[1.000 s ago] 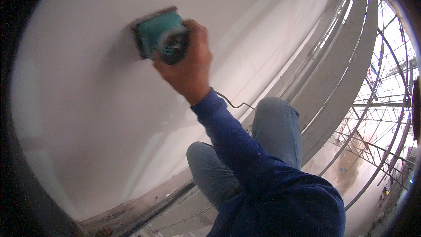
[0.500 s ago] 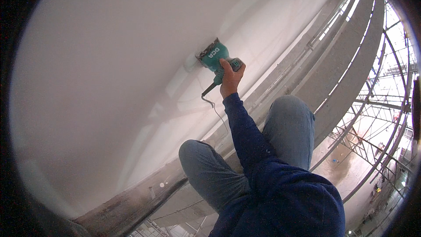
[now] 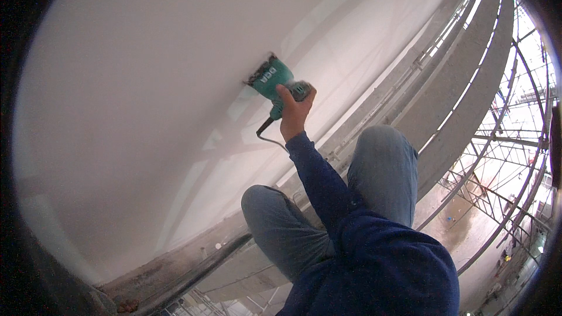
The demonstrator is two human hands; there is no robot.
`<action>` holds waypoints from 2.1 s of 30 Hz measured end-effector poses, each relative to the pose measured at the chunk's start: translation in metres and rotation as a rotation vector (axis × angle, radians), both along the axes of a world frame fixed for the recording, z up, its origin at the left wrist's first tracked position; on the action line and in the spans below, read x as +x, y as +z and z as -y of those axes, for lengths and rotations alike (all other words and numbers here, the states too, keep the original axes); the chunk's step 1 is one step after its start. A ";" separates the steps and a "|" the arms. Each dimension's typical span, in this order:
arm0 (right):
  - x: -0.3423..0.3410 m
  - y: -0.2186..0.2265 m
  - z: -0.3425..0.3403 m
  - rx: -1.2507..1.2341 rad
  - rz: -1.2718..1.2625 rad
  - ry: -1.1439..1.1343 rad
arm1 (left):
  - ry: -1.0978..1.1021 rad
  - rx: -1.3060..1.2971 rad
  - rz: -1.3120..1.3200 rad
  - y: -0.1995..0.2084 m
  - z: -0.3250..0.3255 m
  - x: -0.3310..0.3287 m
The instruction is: The person uses a green electric sander to smooth a large, curved white surface. They hold a metal scaffolding pole with their left hand for stability while operating the tool with their right hand. The person briefly pauses to wipe the surface with their hand before continuing to sand.
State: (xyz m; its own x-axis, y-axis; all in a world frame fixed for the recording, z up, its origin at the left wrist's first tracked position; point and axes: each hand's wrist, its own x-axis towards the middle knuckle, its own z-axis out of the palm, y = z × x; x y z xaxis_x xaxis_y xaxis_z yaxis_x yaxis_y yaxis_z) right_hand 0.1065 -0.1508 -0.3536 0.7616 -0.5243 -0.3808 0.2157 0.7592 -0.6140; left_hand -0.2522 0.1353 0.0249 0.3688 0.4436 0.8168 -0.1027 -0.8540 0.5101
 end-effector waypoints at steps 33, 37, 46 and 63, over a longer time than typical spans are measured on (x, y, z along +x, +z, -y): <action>-0.007 0.213 0.007 -1.047 0.365 -0.122 | 0.003 -0.032 0.036 -0.018 -0.026 -0.025; 0.003 0.124 0.009 -0.939 0.193 -0.223 | 0.032 0.043 -0.018 -0.010 -0.032 -0.021; 0.010 -0.037 -0.005 -0.006 -0.078 -0.041 | 0.032 0.115 -0.095 0.002 -0.029 -0.009; -0.027 -0.041 -0.045 0.348 -0.114 0.042 | 0.011 -0.027 0.033 -0.010 -0.029 -0.016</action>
